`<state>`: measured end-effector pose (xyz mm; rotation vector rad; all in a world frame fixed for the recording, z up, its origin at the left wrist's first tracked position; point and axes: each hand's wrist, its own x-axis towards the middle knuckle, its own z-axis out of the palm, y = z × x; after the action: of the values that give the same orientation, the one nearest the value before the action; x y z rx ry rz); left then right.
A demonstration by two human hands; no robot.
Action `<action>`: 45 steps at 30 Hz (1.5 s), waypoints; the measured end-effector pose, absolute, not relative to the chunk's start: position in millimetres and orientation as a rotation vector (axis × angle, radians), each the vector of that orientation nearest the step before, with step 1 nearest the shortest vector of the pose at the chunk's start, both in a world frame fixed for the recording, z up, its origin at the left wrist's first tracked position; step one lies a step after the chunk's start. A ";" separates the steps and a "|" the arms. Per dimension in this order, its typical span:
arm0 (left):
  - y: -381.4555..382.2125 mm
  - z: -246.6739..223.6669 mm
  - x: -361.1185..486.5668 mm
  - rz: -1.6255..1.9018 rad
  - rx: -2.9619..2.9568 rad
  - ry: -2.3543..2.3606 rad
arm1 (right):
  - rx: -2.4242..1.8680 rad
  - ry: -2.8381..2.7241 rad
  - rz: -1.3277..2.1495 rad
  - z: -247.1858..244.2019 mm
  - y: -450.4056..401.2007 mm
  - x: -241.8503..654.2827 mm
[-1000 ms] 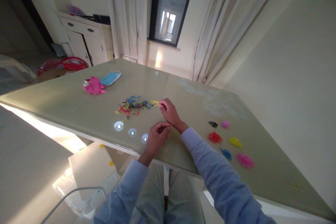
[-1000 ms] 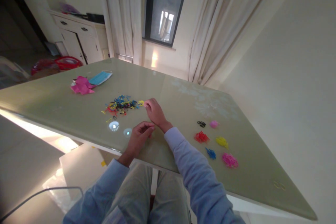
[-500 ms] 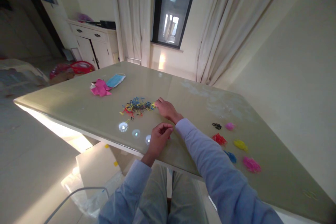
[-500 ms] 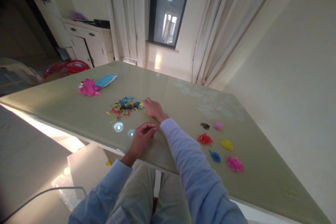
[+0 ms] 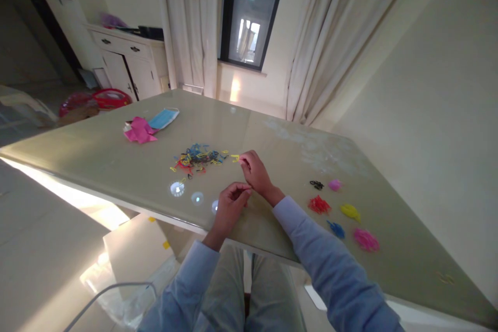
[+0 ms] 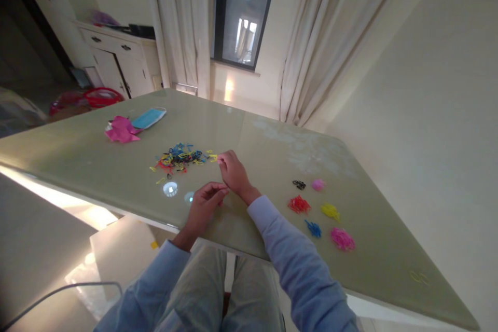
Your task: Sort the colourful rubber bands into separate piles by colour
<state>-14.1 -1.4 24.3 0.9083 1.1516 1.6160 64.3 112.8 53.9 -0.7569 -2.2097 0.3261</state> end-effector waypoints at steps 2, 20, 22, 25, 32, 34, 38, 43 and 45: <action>-3.0 26.2 -14.0 1.620 0.901 1.151 | -0.654 -2.066 0.345 64.8 96.9 78.6; -10.2 25.4 -18.2 1.639 1.006 1.249 | -0.652 -1.438 0.504 114.0 -2.2 150.2; -10.0 24.4 -18.4 1.644 1.007 1.247 | -0.671 -1.458 0.486 111.5 -1.4 154.0; -9.8 23.2 -18.9 1.656 1.002 1.239 | -0.710 -1.490 0.459 107.4 -0.8 164.9; -10.5 21.4 -19.9 1.646 0.982 1.304 | -0.938 -1.596 0.332 87.5 0.7 235.4; -11.0 21.2 -20.0 1.635 0.986 1.341 | -1.057 -1.651 0.307 79.6 2.3 269.7; -13.0 22.7 -20.8 1.589 1.030 1.431 | -1.331 -1.773 0.140 68.8 8.2 343.8; -13.8 24.9 -21.6 1.571 1.053 1.524 | -1.568 -1.942 -0.055 63.1 24.1 408.6; -13.6 25.6 -20.7 1.586 1.068 1.539 | -1.601 -1.996 -0.029 60.6 32.5 419.6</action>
<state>-20.7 -13.6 25.6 1.0676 1.5394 1.5864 419.6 32.5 60.6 -1.6014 -1.9958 -0.0287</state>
